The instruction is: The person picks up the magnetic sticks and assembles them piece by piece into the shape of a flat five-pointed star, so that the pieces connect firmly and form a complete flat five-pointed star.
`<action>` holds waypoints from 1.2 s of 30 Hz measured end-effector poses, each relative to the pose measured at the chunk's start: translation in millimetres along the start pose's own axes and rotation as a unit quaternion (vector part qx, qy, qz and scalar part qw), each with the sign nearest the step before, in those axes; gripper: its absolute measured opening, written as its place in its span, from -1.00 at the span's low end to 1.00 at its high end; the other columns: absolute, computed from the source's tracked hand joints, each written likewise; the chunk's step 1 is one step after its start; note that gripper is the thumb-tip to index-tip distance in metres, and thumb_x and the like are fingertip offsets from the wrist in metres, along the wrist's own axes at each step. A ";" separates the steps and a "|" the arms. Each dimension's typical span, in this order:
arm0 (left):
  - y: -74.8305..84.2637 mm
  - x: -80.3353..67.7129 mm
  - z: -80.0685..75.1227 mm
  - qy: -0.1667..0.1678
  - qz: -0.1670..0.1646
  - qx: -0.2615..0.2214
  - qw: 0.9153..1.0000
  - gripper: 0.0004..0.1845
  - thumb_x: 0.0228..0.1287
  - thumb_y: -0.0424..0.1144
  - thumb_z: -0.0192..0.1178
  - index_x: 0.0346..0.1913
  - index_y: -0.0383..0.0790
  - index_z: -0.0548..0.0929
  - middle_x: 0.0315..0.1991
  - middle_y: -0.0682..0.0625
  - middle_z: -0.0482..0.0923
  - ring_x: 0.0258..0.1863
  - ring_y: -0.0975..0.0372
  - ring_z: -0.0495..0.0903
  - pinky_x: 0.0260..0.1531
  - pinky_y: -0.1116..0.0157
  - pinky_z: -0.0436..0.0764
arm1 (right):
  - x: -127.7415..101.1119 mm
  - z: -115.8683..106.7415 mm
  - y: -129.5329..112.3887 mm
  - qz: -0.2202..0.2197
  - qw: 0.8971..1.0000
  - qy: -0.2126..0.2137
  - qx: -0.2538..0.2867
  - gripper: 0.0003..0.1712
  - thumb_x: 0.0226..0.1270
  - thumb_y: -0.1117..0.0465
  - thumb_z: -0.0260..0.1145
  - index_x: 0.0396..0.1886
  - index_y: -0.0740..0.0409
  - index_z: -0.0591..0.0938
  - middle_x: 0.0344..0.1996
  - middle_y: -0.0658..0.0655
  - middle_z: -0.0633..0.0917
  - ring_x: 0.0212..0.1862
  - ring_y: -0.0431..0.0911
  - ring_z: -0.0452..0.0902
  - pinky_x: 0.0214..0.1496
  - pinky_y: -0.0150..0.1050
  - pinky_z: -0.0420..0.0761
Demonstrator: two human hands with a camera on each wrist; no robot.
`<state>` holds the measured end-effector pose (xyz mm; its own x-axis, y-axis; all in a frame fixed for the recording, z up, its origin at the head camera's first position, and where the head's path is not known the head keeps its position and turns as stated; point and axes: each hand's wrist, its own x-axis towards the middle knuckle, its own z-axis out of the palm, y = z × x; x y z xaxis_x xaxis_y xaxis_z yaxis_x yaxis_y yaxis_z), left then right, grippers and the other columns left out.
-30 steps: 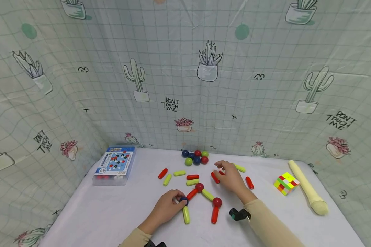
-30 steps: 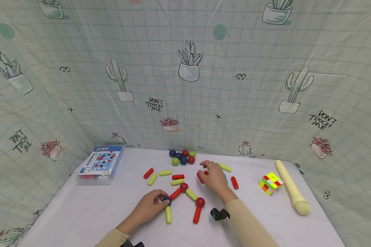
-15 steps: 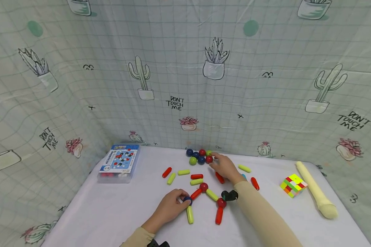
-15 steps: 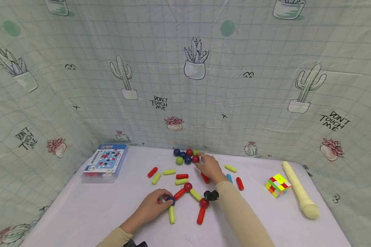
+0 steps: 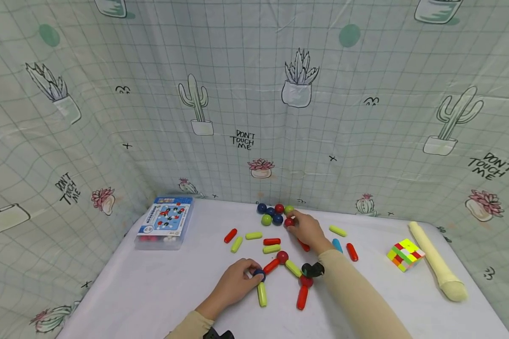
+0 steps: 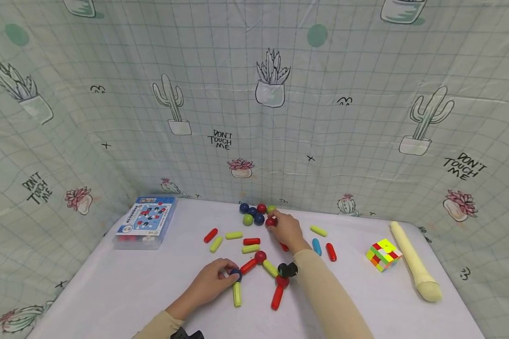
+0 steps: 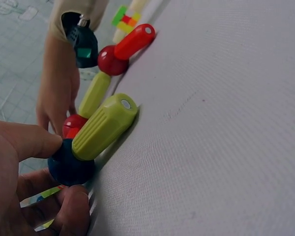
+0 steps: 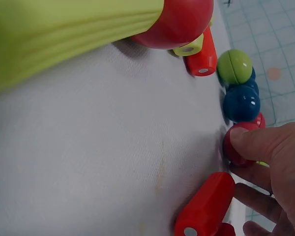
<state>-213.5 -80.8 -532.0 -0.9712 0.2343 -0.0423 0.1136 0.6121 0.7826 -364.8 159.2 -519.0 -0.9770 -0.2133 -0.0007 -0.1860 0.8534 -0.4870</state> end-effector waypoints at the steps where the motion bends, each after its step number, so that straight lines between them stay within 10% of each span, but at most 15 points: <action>1: 0.3 0.3 0.1 0.000 -0.001 -0.001 1.000 -0.79 0.35 -0.07 0.34 -0.05 -0.06 0.70 -0.28 0.15 0.51 -0.40 0.29 0.43 -0.40 0.36 0.43 | -0.9 -1.0 -0.1 0.000 1.000 -0.001 0.001 -0.58 0.39 0.19 0.40 0.21 0.04 0.59 -0.05 0.18 0.71 -0.03 0.09 0.57 0.19 0.11 0.55; 14: 1.2 1.3 2.4 0.001 -0.007 0.003 1.000 -0.82 0.36 -0.07 0.34 -0.08 -0.02 0.70 -0.29 0.17 0.51 -0.40 0.28 0.43 -0.41 0.36 0.43 | -22.0 -16.6 4.2 -0.012 0.999 -0.004 0.035 -0.55 0.38 0.17 0.42 0.23 0.04 0.58 0.00 0.17 0.71 0.08 0.11 0.57 0.17 0.09 0.57; 36: 4.3 -0.7 1.5 0.006 -0.002 0.010 1.000 -0.80 0.40 -0.08 0.31 -0.07 -0.09 0.70 -0.28 0.13 0.51 -0.37 0.28 0.41 -0.37 0.34 0.41 | -129.1 -15.6 -23.2 -0.069 0.995 0.010 0.067 -0.58 0.16 0.16 0.59 0.03 -0.08 0.70 -0.16 -0.15 0.70 -0.03 -0.09 0.60 0.00 -0.10 0.66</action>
<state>-212.0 -77.2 -529.6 -0.9744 0.2218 -0.0377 0.1133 0.6289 0.7692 -236.0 174.4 -494.1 -0.9453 -0.3132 0.0912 -0.3042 0.7454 -0.5932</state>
